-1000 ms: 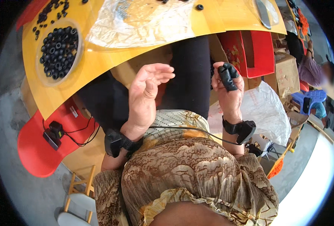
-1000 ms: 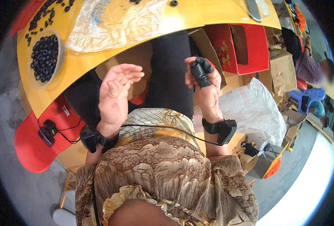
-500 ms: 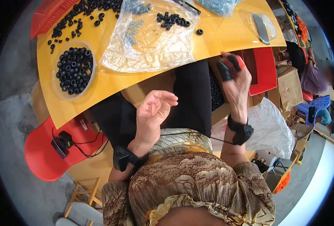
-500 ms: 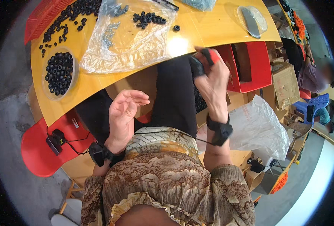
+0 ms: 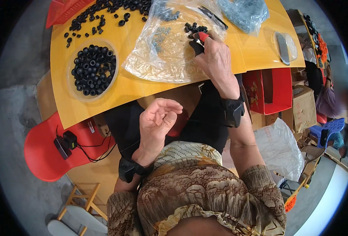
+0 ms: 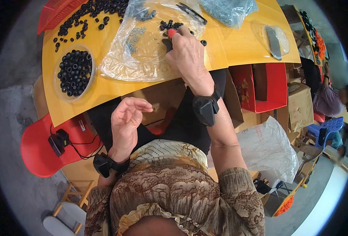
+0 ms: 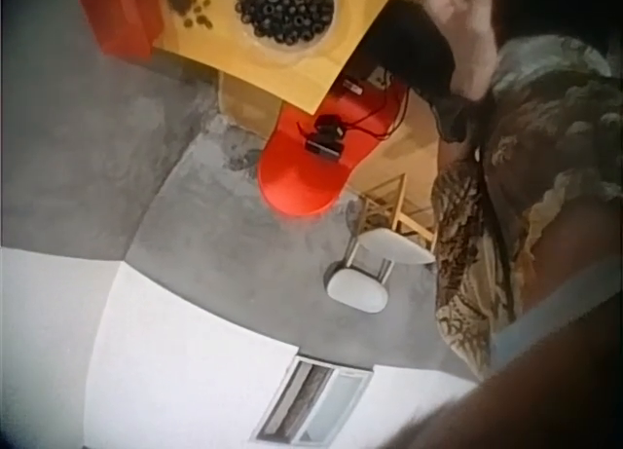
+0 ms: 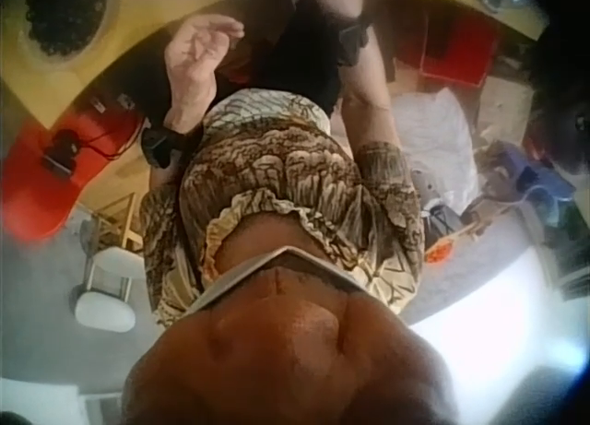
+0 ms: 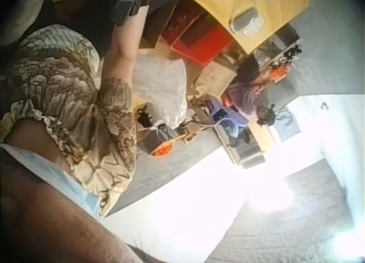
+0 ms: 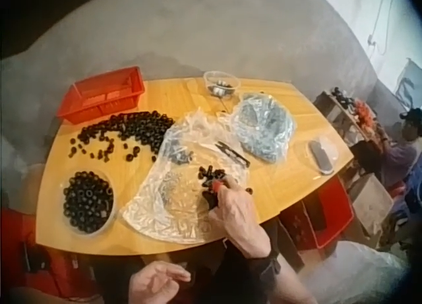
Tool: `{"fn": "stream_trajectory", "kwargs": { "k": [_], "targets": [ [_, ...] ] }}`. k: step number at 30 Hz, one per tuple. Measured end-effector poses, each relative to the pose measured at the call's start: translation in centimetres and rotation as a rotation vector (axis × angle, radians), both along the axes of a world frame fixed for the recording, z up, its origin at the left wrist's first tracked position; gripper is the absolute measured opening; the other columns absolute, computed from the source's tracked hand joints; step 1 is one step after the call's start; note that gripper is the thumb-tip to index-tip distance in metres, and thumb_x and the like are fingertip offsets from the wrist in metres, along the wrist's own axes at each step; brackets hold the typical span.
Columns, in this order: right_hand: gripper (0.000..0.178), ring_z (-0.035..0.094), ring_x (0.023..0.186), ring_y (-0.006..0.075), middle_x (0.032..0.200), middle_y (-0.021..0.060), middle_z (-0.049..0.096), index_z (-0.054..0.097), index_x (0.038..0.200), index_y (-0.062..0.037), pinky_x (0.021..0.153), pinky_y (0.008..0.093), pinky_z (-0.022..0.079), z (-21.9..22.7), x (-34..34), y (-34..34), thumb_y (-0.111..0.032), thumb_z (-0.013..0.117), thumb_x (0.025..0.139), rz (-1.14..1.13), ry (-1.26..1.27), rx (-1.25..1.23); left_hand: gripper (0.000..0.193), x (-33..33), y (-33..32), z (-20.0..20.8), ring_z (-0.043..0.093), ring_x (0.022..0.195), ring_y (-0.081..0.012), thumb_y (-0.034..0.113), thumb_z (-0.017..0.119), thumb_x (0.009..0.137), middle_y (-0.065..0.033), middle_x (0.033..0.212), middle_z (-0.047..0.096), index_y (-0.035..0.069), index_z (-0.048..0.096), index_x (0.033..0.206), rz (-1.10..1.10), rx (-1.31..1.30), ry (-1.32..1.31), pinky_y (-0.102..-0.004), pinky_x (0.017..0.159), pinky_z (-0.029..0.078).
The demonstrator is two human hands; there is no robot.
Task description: The person assembles small black plastic components by hand.
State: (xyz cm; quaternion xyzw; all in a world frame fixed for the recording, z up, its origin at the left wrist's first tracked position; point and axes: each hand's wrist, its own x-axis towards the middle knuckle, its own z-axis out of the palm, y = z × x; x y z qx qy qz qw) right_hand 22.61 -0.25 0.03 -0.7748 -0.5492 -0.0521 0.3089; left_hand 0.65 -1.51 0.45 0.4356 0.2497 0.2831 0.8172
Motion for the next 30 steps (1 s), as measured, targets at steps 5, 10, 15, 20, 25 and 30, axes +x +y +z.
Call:
{"fn": "stream_trajectory", "kwargs": {
  "k": [5, 10, 15, 20, 25, 30],
  "targets": [
    [0.023, 0.054, 0.069, 0.0372, 0.082, 0.0151, 0.056, 0.059, 0.086, -0.0011, 0.058, 0.0396, 0.043, -0.3, 0.2, 0.5, 0.004, 0.053, 0.064, -0.056, -0.034, -0.038, 0.016, -0.2, 0.2, -0.2, 0.053, 0.086, -0.0112, 0.008, 0.057, 0.083, -0.006, 0.092, 0.057, -0.001, 0.053, 0.097, 0.003, -0.001, -0.023, -0.0235, 0.081, 0.041],
    [0.022, 0.054, 0.07, 0.037, 0.084, 0.0143, 0.056, 0.058, 0.086, -0.0009, 0.058, 0.0399, 0.043, -0.7, 0.5, 0.4, 0.003, 0.054, 0.064, -0.059, -0.054, -0.098, 0.015, -0.3, 0.2, -0.3, 0.053, 0.086, -0.0111, 0.007, 0.057, 0.083, -0.006, 0.092, 0.057, -0.001, 0.053, 0.096, 0.006, -0.017, -0.014, -0.0235, 0.081, 0.041],
    [0.018, 0.055, 0.07, 0.036, 0.081, 0.0158, 0.054, 0.056, 0.074, 0.0032, 0.058, 0.04, 0.046, -1.1, 0.1, -0.1, 0.003, 0.055, 0.056, -0.004, -0.013, -0.063, 0.015, 0.1, 0.2, -0.3, 0.053, 0.085, -0.0109, 0.007, 0.057, 0.083, -0.0059, 0.091, 0.057, -0.001, 0.053, 0.096, -0.001, -0.019, -0.014, -0.0229, 0.08, 0.041],
    [0.028, 0.053, 0.069, 0.0309, 0.091, 0.0138, 0.054, 0.059, 0.092, -0.002, 0.058, 0.0349, 0.043, 0.3, 0.0, -2.0, 0.001, 0.057, 0.064, -0.102, -0.068, 0.06, 0.017, -0.2, 0.1, -0.3, 0.054, 0.084, -0.013, 0.011, 0.057, 0.084, -0.0076, 0.09, 0.058, -0.002, 0.053, 0.095, 0.018, 0.014, 0.023, -0.0244, 0.079, 0.041],
    [0.018, 0.053, 0.076, 0.0344, 0.084, 0.0164, 0.054, 0.059, 0.082, 0.004, 0.066, 0.0396, 0.045, -1.0, 4.2, -4.5, -0.008, 0.06, 0.069, -0.24, -0.268, -0.066, 0.02, 0.2, 0.1, -0.5, 0.055, 0.083, -0.0155, 0.014, 0.056, 0.084, -0.0095, 0.088, 0.058, -0.003, 0.053, 0.095, 0.01, 0.017, 0.043, -0.0265, 0.079, 0.041],
    [0.019, 0.057, 0.071, 0.0216, 0.082, 0.0115, 0.057, 0.058, 0.089, 0.0023, 0.063, 0.028, 0.044, 0.1, 2.8, -4.3, 0.001, 0.059, 0.07, -0.177, 0.092, 0.042, 0.022, 0.7, -0.3, -0.6, 0.054, 0.081, -0.0117, 0.014, 0.056, 0.085, -0.0078, 0.092, 0.058, -0.002, 0.053, 0.1, 0.006, -0.006, -0.006, -0.0217, 0.072, 0.043]
  ]
}}
